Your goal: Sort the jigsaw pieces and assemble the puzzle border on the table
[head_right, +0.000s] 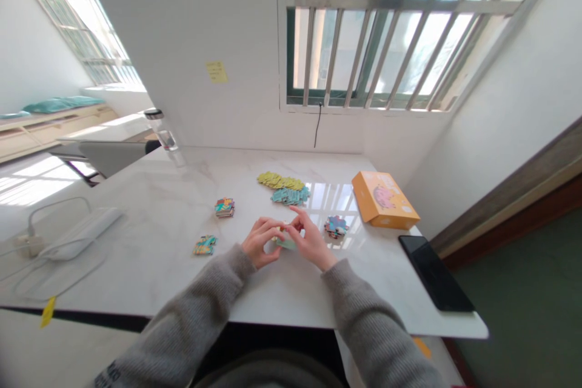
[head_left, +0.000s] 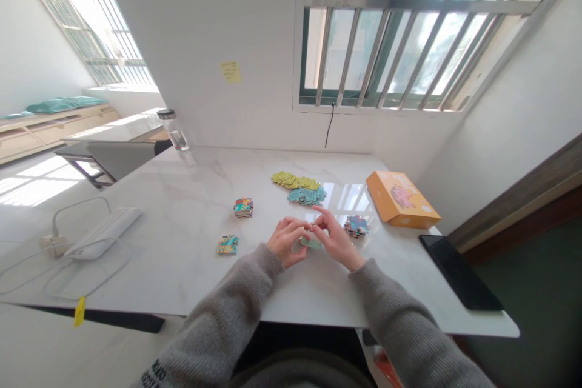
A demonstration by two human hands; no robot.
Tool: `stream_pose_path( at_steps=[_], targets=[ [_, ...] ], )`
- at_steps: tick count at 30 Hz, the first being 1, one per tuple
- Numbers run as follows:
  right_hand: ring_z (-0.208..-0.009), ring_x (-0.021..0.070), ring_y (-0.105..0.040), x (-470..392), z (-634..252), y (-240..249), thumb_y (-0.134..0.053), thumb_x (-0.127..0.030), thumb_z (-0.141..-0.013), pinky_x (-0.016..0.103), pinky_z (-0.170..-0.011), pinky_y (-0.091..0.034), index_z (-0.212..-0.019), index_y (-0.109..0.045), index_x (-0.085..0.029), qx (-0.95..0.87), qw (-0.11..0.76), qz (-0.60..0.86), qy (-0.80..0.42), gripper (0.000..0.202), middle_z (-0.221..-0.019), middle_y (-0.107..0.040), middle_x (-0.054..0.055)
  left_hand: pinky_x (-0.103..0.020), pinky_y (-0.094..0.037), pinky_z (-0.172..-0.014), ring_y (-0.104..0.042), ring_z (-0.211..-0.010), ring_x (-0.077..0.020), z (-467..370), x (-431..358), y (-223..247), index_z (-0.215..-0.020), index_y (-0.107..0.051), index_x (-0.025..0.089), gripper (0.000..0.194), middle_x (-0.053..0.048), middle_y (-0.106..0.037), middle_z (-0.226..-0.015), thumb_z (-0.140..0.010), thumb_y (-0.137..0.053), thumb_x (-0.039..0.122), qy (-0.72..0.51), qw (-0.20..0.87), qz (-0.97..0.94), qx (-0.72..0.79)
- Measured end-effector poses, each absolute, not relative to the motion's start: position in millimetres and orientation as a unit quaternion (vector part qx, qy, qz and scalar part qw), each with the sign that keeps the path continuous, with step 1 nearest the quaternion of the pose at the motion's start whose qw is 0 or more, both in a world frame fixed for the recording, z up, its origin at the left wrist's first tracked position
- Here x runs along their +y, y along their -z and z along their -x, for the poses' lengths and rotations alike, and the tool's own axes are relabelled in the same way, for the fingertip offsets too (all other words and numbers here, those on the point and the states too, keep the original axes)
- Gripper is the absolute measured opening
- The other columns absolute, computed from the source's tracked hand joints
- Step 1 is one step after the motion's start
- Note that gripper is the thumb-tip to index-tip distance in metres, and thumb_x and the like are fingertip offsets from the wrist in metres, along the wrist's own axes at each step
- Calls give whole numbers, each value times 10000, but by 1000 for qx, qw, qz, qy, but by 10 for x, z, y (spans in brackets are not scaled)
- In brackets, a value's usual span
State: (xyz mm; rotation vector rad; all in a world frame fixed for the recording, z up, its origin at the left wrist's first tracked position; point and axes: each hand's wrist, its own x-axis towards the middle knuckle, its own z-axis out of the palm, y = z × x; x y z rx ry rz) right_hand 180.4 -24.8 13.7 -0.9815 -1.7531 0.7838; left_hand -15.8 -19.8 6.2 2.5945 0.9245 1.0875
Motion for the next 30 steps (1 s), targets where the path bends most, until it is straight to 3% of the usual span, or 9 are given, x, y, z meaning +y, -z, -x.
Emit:
stream_pose_path(
  at_steps=[5,15,26,30],
  targets=[
    [-780,174,-555,-233,-1851,-123,-450,-341,-981,333,-780,-485,-1344,-470,-200,-686,511,465,-227,390,-842,-555,10,-437,-428,-1000,-530,-1091,-254,557,-279,-210,-905,-624,238,199,-55,-657,-1116,-727,-624,150,-374,84,-857,346],
    [-807,191,-572,-272,-1801,-81,-459,-287,-965,359,-798,-486,-1363,-471,-204,-744,450,449,-206,406,-885,-605,40,-474,-420,-1045,-559,-1090,-255,2211,-357,85,-862,-637,226,120,-60,-655,-1116,-761,-605,283,-312,96,-799,505],
    [-768,185,-560,-283,-1810,-115,-425,-263,-973,357,-808,-489,-1367,-463,-200,-735,465,456,-192,401,-847,-589,28,-491,-405,-1053,-557,-1109,-268,2251,-398,164,-864,-646,227,117,-74,-659,-1171,-777,-596,287,-281,96,-793,532],
    [-828,198,-578,-283,-1815,-123,-446,-252,-967,361,-826,-497,-1289,-535,-202,-755,436,453,-184,338,-897,-594,48,-480,-402,-1050,-563,-1107,-263,2237,-403,169,-867,-644,236,123,-51,-663,-1181,-777,-563,259,-263,96,-798,534]
  ],
)
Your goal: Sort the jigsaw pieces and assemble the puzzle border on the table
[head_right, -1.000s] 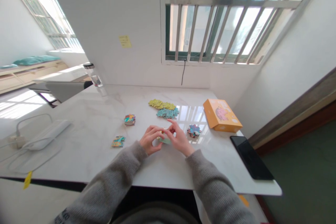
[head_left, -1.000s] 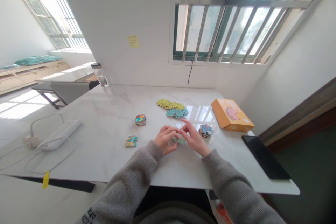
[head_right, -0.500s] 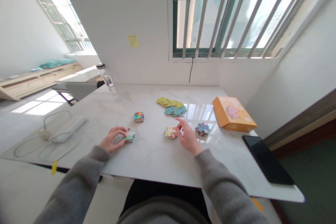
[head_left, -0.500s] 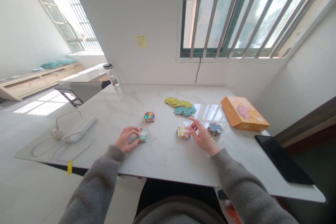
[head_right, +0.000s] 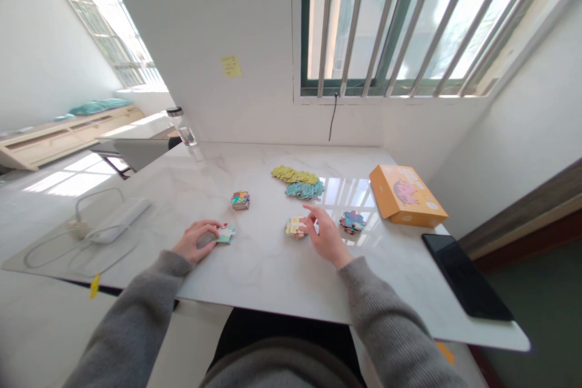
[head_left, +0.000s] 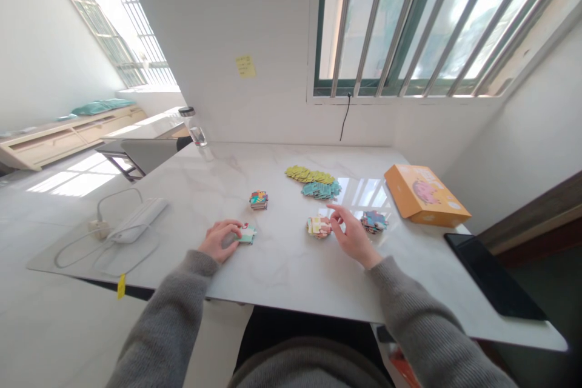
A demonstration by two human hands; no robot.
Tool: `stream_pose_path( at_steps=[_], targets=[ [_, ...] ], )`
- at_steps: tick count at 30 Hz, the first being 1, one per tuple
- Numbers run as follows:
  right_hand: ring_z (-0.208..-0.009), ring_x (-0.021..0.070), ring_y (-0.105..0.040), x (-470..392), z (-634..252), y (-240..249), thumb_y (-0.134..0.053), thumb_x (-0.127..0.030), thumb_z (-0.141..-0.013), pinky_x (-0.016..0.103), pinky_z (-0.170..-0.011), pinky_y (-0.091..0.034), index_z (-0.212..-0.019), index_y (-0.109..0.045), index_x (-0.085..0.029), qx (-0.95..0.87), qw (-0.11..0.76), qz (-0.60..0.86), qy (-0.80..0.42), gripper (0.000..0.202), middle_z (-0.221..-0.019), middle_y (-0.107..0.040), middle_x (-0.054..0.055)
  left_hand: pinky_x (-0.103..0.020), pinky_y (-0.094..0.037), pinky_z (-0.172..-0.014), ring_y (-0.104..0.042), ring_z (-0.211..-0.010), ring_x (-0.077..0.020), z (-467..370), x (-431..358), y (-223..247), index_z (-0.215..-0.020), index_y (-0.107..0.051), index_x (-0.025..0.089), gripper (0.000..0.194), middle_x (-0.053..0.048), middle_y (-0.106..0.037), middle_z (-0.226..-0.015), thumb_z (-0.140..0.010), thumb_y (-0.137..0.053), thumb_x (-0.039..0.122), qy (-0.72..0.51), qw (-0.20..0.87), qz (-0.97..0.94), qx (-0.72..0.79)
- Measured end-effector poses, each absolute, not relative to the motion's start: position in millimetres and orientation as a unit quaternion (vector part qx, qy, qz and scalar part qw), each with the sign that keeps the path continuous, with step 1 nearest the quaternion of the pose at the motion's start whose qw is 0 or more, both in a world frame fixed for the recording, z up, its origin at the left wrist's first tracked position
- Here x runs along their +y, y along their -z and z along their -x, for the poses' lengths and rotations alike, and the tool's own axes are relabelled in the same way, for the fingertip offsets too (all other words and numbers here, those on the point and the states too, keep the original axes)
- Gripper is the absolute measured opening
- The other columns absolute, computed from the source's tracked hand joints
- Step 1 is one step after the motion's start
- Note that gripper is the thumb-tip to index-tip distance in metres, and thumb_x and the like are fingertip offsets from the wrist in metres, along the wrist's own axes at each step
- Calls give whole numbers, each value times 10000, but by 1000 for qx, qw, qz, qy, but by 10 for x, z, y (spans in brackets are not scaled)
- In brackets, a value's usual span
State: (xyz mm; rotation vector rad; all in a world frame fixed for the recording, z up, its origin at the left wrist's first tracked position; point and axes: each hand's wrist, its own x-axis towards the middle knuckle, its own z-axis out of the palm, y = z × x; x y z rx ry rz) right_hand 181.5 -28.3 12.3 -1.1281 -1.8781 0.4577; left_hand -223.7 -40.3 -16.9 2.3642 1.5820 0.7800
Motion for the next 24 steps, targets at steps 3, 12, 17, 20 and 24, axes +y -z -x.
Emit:
stream_pose_path(
  at_steps=[3,12,17,20,24],
  targets=[
    [-982,237,-570,-288,-1807,-106,-473,-237,-959,402,-908,-485,-1172,-614,-214,-794,393,436,-157,257,-1012,-600,91,-485,-389,-1056,-558,-1122,-270,2253,-411,166,-863,-640,236,128,-46,-650,-1214,-771,-553,252,-258,85,-797,540],
    [-1097,252,-509,-300,-1795,-50,-543,-128,-886,435,-980,-471,-1018,-618,-217,-833,352,406,-129,176,-1136,-563,107,-452,-375,-1016,-550,-1127,-255,1426,-344,-111,-941,-622,227,140,-62,-666,-1117,-856,-511,232,-327,42,-820,467],
    [-1089,242,-521,-289,-1817,-50,-524,-90,-876,423,-978,-476,-1007,-614,-228,-830,356,405,-138,210,-1120,-565,94,-431,-408,-944,-553,-1106,-259,558,-130,-87,-1016,-637,249,214,-54,-656,-1149,-802,-632,247,-272,77,-871,401],
    [-1072,239,-530,-281,-1829,-53,-526,-85,-873,418,-969,-479,-1051,-611,-228,-833,357,401,-134,243,-1104,-579,92,-433,-426,-930,-544,-1116,-272,322,24,-42,-1016,-637,248,256,-56,-651,-1156,-769,-700,275,-246,93,-887,380],
    [-1076,242,-533,-289,-1838,-74,-537,-100,-876,425,-974,-476,-1093,-605,-234,-833,358,399,-136,264,-1113,-589,90,-437,-440,-918,-560,-1088,-271,267,118,3,-964,-640,239,238,-53,-655,-1117,-745,-735,245,-247,115,-892,360]
  ],
)
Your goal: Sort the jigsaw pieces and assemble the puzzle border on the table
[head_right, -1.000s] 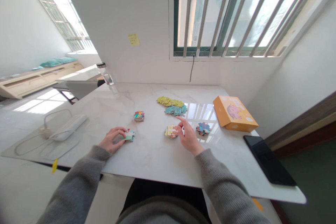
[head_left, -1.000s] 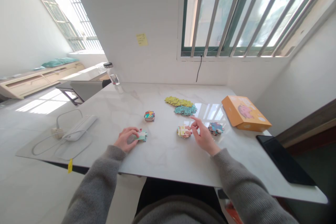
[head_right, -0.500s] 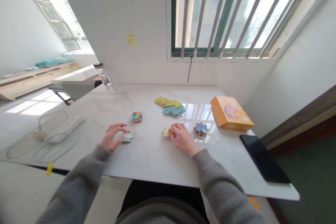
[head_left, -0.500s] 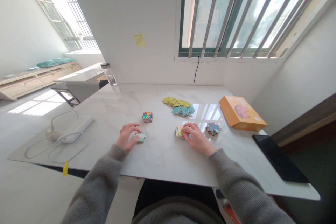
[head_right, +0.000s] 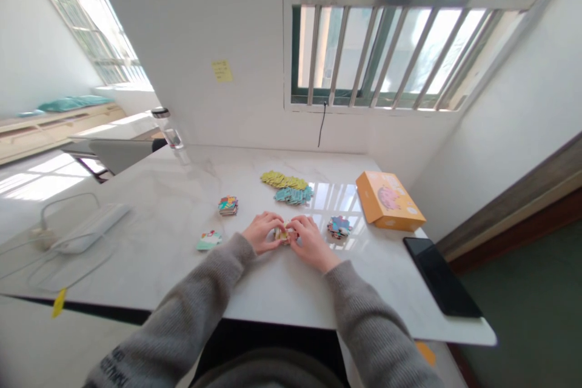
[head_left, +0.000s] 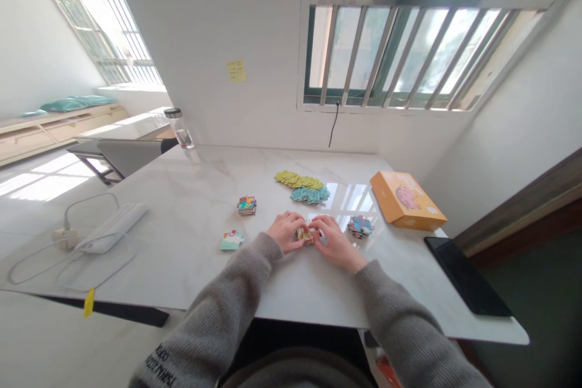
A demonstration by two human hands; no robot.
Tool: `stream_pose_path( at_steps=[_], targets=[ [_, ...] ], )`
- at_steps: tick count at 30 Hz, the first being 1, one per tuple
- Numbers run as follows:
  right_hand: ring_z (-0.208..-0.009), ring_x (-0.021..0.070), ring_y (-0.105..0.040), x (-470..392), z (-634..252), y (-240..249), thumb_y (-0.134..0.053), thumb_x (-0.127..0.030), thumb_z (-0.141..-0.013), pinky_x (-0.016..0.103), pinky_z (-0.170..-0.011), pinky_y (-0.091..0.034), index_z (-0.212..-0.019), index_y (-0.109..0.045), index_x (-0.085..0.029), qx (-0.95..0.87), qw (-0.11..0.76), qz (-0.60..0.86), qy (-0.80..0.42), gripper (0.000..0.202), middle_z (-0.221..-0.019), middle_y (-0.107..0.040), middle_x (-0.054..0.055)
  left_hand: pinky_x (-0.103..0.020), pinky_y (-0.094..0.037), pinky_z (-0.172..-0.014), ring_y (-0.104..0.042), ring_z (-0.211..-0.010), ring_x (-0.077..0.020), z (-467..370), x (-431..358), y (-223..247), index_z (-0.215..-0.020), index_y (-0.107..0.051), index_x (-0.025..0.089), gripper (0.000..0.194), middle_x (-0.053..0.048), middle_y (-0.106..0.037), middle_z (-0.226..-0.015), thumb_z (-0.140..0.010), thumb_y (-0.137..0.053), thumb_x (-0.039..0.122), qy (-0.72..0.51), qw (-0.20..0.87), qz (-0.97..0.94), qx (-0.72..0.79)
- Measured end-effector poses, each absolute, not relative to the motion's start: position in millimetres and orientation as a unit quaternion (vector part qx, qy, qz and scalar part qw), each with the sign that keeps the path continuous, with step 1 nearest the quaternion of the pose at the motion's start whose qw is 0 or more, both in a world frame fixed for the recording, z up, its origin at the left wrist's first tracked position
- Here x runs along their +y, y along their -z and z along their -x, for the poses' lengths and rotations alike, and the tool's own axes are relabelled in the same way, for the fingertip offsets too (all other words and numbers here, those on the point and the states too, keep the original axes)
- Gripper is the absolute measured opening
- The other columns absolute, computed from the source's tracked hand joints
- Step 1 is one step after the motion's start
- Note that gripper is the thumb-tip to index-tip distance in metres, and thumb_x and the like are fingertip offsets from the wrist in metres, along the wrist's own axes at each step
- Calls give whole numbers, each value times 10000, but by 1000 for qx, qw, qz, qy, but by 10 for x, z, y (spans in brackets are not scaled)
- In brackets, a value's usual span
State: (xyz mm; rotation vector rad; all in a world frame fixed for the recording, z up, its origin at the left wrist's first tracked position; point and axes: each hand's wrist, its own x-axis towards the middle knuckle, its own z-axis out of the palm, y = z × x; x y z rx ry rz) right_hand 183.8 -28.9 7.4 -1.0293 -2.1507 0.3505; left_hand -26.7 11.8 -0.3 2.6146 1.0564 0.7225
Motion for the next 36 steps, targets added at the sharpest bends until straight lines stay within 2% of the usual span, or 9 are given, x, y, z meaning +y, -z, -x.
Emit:
stream_pose_path(
  at_steps=[5,10,15,18,21,23,26,30,36],
  targets=[
    [-1106,256,-533,-295,-1840,-131,-560,-209,-908,442,-996,-447,-1185,-577,-223,-796,403,426,-152,277,-1164,-579,110,-439,-435,-962,-575,-1065,-250,322,92,32,-912,-622,231,202,-51,-652,-1121,-748,-737,204,-353,116,-862,346],
    [-771,179,-584,-259,-1802,-114,-502,-296,-953,330,-740,-483,-1270,-507,-215,-710,458,451,-288,328,-888,-631,28,-417,-457,-900,-593,-1020,-246,265,14,43,-989,-623,228,248,-76,-641,-1090,-778,-744,274,-445,52,-827,340],
    [-681,154,-539,-233,-1784,-101,-483,-322,-938,291,-657,-446,-1123,-582,-196,-653,502,454,-340,245,-760,-565,-10,-384,-471,-818,-598,-929,-228,177,-51,87,-999,-661,237,215,-62,-658,-976,-806,-736,298,-445,-23,-845,295],
    [-685,155,-525,-243,-1807,-130,-476,-329,-940,290,-649,-435,-1100,-594,-190,-660,498,459,-325,243,-755,-544,-8,-410,-483,-883,-586,-995,-244,189,-68,64,-1116,-647,247,327,-79,-667,-1082,-800,-726,267,-443,-24,-847,292],
    [-672,150,-505,-264,-1807,-137,-485,-330,-950,287,-648,-425,-1175,-561,-189,-691,475,438,-326,276,-745,-512,-20,-429,-468,-981,-561,-1137,-254,206,-85,22,-1236,-591,266,483,-71,-648,-1252,-773,-703,181,-425,19,-869,253],
    [-683,148,-506,-279,-1791,-129,-474,-326,-964,285,-655,-424,-1241,-524,-195,-706,464,415,-338,311,-765,-512,-19,-426,-463,-1001,-555,-1179,-247,209,-95,7,-1272,-564,270,533,-61,-652,-1268,-768,-668,130,-425,44,-874,234],
    [-713,148,-518,-301,-1765,-124,-462,-332,-981,287,-679,-435,-1301,-485,-204,-716,458,388,-356,345,-796,-518,-14,-424,-463,-997,-564,-1183,-240,202,-107,8,-1216,-589,266,468,-60,-665,-1244,-779,-636,106,-432,60,-869,234],
    [-716,151,-521,-312,-1761,-146,-479,-348,-983,301,-700,-459,-1360,-445,-210,-714,464,387,-355,403,-794,-524,-15,-408,-461,-950,-590,-1114,-238,187,-132,-8,-1020,-630,251,299,-54,-682,-1189,-750,-652,126,-430,67,-862,258],
    [-790,173,-559,-281,-1804,-152,-453,-343,-989,346,-760,-530,-1376,-414,-235,-675,523,424,-302,404,-865,-530,8,-430,-391,-985,-610,-1042,-242,519,-14,-241,-949,-589,229,256,-46,-711,-1083,-714,-666,163,-435,44,-804,404]
  ],
)
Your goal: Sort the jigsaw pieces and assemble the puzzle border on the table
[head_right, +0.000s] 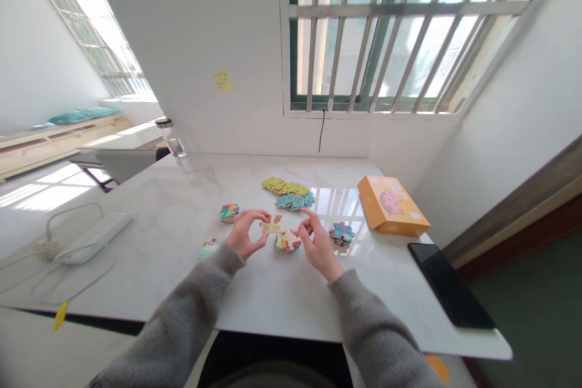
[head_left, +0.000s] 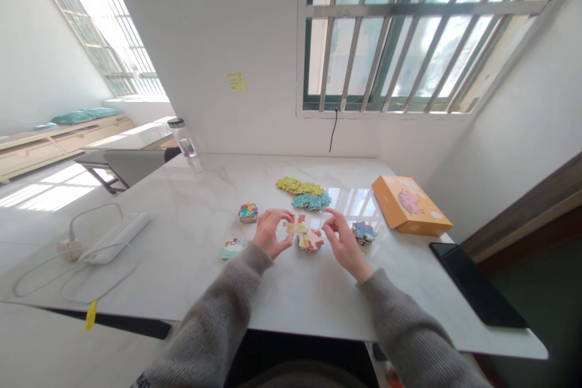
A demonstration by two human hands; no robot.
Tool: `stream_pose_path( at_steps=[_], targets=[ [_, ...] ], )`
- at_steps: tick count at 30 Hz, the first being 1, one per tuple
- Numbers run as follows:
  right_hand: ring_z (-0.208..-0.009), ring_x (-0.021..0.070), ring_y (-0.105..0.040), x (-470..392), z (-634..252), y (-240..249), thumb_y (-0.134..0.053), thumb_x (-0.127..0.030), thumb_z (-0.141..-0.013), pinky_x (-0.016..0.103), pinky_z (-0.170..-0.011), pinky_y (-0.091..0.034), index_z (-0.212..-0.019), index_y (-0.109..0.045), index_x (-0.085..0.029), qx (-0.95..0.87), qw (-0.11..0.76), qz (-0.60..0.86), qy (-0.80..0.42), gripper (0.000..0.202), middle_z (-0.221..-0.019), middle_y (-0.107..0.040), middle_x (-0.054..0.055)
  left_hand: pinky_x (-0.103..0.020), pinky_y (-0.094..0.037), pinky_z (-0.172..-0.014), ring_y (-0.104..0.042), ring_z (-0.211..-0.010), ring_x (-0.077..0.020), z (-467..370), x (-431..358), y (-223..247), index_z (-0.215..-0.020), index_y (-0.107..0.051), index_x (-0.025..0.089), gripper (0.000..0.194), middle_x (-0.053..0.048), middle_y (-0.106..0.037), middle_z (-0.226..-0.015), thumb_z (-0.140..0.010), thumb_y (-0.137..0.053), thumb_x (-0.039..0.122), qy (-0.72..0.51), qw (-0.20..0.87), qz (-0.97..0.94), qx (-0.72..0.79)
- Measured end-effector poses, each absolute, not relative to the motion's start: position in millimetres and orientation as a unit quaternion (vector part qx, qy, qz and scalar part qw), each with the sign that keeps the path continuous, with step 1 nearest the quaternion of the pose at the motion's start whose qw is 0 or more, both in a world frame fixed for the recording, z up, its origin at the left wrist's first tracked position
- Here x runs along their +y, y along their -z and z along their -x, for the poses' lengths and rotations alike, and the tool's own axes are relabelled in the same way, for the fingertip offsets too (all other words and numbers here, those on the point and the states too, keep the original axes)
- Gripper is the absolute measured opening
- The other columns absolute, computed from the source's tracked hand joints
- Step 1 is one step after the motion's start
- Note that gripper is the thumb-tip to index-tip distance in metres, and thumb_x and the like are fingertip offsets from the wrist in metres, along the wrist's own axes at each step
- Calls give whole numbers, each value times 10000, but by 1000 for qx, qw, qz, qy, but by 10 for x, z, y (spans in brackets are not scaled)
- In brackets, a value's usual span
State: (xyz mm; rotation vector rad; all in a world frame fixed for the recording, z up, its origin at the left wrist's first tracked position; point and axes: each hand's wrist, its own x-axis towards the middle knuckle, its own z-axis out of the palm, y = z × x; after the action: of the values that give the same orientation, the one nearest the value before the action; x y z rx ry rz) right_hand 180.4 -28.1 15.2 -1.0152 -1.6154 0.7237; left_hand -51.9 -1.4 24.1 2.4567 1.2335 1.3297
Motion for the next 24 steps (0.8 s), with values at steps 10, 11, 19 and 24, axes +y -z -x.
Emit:
stream_pose_path(
  at_steps=[10,11,19,24],
  targets=[
    [-780,181,-562,-310,-1777,-121,-444,-272,-981,384,-812,-501,-1351,-446,-209,-751,438,428,-247,376,-854,-581,25,-451,-403,-1010,-584,-1043,-253,1884,623,-260,-834,-599,225,116,-33,-710,-1091,-720,-617,243,-328,69,-760,557],
    [-783,181,-566,-309,-1777,-122,-441,-267,-979,381,-811,-497,-1352,-444,-209,-753,435,428,-245,377,-855,-587,26,-451,-406,-1015,-584,-1045,-249,1932,659,-228,-833,-596,223,117,-36,-708,-1093,-722,-611,258,-327,81,-761,555],
    [-787,187,-581,-298,-1789,-118,-449,-247,-965,378,-810,-493,-1353,-454,-213,-762,428,426,-233,390,-850,-607,29,-464,-381,-1058,-564,-1099,-255,1909,749,-108,-860,-613,220,133,-42,-696,-1128,-740,-597,276,-312,99,-774,541],
    [-786,189,-583,-308,-1793,-134,-449,-252,-966,378,-812,-493,-1357,-454,-217,-763,427,426,-231,393,-846,-607,27,-460,-397,-1053,-561,-1094,-260,1932,763,-74,-890,-619,228,170,-37,-690,-1099,-728,-588,269,-304,103,-769,552]
  ],
)
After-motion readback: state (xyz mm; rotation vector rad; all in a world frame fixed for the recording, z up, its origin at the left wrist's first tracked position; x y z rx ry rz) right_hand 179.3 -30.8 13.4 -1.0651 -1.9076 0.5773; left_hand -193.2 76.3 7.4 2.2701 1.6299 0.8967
